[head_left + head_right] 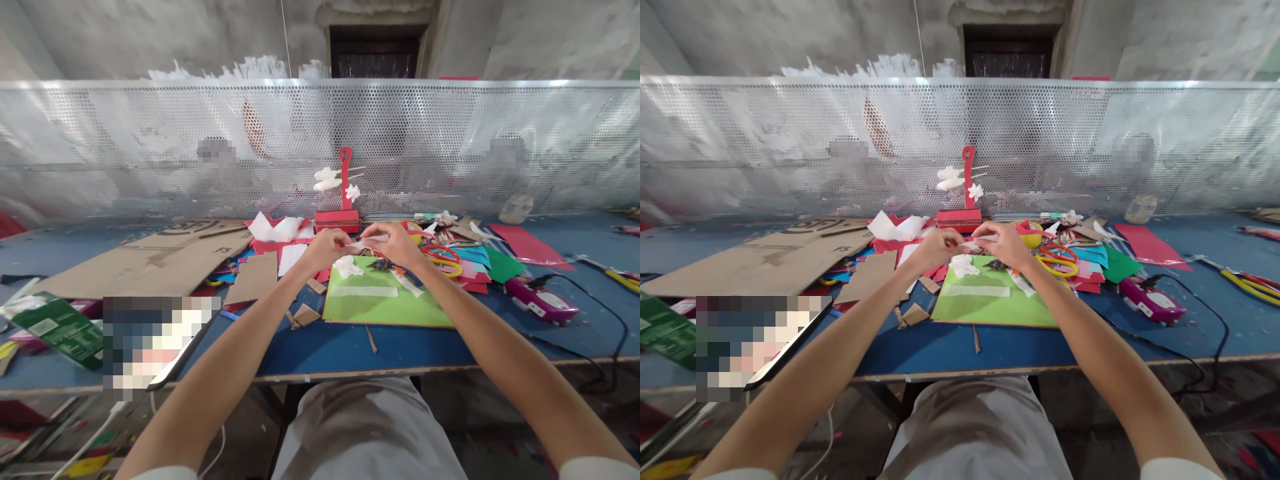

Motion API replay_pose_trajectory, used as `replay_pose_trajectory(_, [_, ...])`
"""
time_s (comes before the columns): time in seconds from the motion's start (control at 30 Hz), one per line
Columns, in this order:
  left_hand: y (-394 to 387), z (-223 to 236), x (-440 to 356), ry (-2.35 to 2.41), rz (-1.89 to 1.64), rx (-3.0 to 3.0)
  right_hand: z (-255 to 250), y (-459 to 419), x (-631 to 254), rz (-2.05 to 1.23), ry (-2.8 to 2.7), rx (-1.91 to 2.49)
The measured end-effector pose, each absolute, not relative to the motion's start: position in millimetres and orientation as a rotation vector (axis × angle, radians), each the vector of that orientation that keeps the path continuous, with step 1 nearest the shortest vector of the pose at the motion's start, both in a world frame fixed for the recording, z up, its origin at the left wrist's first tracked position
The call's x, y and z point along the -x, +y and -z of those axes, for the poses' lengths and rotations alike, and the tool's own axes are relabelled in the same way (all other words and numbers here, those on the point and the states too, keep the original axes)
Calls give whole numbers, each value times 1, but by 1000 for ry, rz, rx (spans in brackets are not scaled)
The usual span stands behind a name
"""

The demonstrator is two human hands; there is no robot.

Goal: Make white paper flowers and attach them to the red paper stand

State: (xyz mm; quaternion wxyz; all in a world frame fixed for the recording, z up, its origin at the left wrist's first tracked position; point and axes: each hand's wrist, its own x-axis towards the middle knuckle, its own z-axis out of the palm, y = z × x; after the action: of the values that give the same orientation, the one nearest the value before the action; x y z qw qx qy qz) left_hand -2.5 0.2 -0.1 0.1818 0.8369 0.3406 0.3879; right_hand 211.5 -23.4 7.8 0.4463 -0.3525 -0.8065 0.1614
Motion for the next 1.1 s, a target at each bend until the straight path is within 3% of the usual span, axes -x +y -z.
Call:
replay_pose_trajectory(0.57, [-4, 0, 2, 979, -1119, -2340, -8, -21, -215, -426, -1985, 837])
replay_pose_trajectory(1.1, [-5, 1, 3, 852, -865, -2255, -13, -22, -221, -337, -1903, 1029])
